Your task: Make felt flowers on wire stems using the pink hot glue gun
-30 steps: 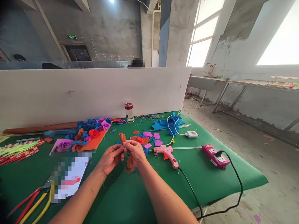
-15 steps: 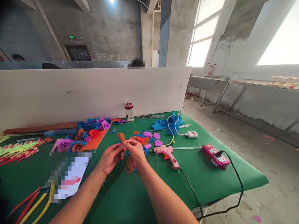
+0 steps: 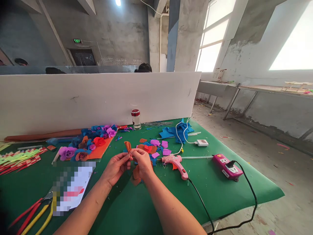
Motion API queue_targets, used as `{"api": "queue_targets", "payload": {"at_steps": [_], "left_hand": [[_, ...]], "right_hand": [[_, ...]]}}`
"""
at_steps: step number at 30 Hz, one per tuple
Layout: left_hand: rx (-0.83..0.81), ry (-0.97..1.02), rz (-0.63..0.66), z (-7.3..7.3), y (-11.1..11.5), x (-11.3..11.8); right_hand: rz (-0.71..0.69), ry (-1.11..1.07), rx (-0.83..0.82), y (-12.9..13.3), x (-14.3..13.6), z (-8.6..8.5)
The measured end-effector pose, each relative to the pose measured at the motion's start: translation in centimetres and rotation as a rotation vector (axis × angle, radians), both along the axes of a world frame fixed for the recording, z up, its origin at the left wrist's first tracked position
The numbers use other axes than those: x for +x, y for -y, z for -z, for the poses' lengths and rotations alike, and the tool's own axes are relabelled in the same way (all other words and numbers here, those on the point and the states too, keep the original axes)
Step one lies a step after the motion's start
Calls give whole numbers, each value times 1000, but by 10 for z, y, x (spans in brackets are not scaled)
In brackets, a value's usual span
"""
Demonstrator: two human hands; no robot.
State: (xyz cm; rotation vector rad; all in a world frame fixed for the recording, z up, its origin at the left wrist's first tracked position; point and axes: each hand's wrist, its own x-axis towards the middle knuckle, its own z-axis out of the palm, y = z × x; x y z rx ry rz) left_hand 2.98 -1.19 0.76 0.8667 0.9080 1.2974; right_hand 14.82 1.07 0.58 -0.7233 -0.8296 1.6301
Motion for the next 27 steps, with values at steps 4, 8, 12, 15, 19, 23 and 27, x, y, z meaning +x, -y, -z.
{"api": "queue_targets", "payload": {"at_steps": [4, 8, 12, 15, 19, 23, 27], "left_hand": [[6, -8, 6, -1, 1, 0], [7, 17, 5, 0, 1, 0], [-8, 28, 8, 0, 0, -1], [-28, 30, -6, -1, -1, -1], [-40, 41, -15, -2, 0, -1], [-50, 31, -24, -2, 0, -1], [-48, 13, -14, -1, 0, 0]], "right_hand": [[14, 11, 14, -4, 0, 5], [50, 32, 33, -6, -1, 9], [74, 65, 46, -3, -1, 7], [105, 104, 59, -1, -1, 4], [146, 144, 94, 2, -1, 0], [159, 186, 95, 2, -1, -1], [155, 218, 104, 3, 0, -2]]}}
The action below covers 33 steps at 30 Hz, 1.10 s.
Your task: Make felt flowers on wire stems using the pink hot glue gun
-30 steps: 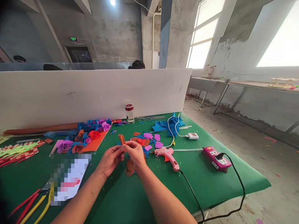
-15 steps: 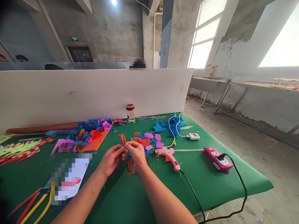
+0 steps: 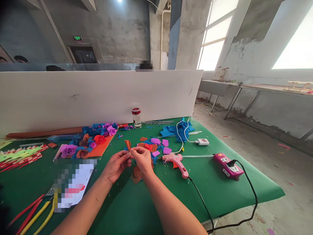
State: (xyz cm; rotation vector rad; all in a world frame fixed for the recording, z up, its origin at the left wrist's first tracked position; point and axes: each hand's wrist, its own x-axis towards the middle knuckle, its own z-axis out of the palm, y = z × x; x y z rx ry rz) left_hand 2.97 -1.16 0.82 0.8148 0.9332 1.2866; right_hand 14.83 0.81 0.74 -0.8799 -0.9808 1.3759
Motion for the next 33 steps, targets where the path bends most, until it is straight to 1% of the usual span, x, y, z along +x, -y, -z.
{"api": "queue_targets", "payload": {"at_steps": [4, 9, 14, 21, 23, 25, 28, 33], "left_hand": [[14, -20, 17, 2, -1, 0], [29, -46, 20, 3, -2, 0], [38, -53, 19, 2, -1, 1], [8, -37, -19, 2, -1, 1], [10, -30, -27, 4, -2, 1], [18, -23, -37, 5, -3, 1], [33, -25, -77, 5, -3, 2], [71, -62, -219, 5, -1, 9]], "right_hand": [[-16, 3, 2, 1, 1, 0], [15, 53, 11, 1, 1, 0], [54, 122, 54, 1, 0, 1], [126, 281, 110, -2, -2, 9], [142, 301, 111, -3, -3, 11], [130, 296, 94, -2, -4, 11], [115, 294, 104, 2, -5, 8], [166, 366, 206, 4, -5, 9]]}}
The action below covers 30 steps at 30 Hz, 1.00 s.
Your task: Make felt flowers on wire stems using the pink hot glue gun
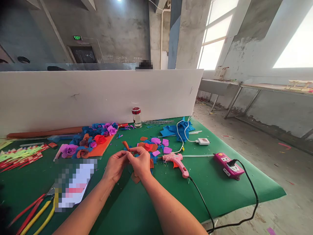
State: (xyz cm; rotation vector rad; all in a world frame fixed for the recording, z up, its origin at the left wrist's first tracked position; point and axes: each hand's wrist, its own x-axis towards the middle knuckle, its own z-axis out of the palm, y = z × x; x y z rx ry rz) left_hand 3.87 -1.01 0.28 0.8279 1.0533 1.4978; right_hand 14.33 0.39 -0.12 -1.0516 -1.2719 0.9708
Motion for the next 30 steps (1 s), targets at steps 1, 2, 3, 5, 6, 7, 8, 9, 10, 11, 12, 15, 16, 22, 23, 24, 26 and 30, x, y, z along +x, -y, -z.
{"api": "queue_targets", "payload": {"at_steps": [1, 2, 3, 5, 6, 7, 8, 9, 10, 11, 12, 15, 16, 22, 23, 24, 26, 30], "left_hand": [[12, -19, -19, 1, 0, 1], [25, -42, -32, 2, 0, 2], [40, -70, -44, 2, 1, 3], [79, -144, -78, 3, 2, 3], [104, -194, -101, 2, 2, 4], [136, -251, -128, 0, 3, 4], [174, -308, -159, -2, 5, 4], [215, -362, -190, -4, 6, 4], [253, -408, -219, -7, 8, 4], [284, -443, -245, -9, 9, 4], [307, -469, -266, -11, 10, 4], [338, -505, -304, -16, 14, 3], [349, -512, -308, -16, 15, 3], [463, -579, -285, -18, 19, -2], [474, -581, -282, -18, 19, -2], [482, -584, -279, -17, 19, -3], [491, -603, -279, -17, 19, -4], [484, -666, -265, -15, 16, -3]], "right_hand": [[-1, 4, 12, 0, 0, 1], [-4, 2, 23, -1, 1, 2], [-13, -5, 36, -1, 1, 2], [-35, -20, 73, -2, 2, 2], [-42, -28, 103, -2, 2, 1], [-45, -35, 139, -1, 3, -1], [-41, -43, 181, 0, 3, -2], [-36, -50, 225, 1, 4, -5], [-29, -55, 269, 2, 4, -7], [-24, -58, 313, 3, 5, -9], [-24, -60, 355, 4, 6, -10], [-45, -61, 470, 6, 7, -12], [-53, -62, 497, 6, 7, -12], [-77, -57, 548, 6, 8, -11], [-79, -49, 554, 6, 8, -10], [-79, -42, 561, 6, 8, -10], [-73, -36, 572, 6, 8, -9], [-48, -61, 546, 2, 7, -3]]}}
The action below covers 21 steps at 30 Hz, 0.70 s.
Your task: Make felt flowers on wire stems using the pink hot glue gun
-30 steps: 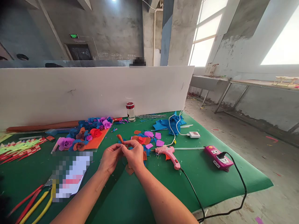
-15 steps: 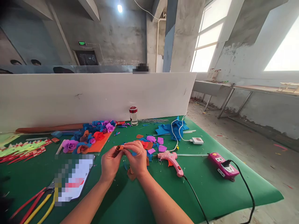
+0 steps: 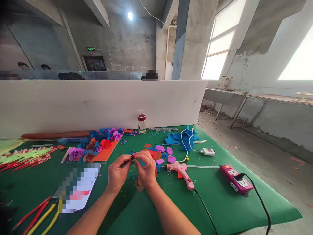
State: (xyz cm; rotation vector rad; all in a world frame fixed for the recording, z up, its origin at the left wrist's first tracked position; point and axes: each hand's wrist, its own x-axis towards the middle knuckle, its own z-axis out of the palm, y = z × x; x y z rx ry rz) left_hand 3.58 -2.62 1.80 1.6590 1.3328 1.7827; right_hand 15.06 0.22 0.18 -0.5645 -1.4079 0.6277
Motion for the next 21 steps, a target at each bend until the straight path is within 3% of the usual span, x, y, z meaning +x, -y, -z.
{"api": "queue_targets", "payload": {"at_steps": [9, 21], "left_hand": [[-257, 112, 37, 12, -13, -3], [-242, 16, -5, 8, -8, 1]], "right_hand": [[-210, -81, -389, -20, -5, 20], [-127, -30, -343, -13, 1, 8]]}}
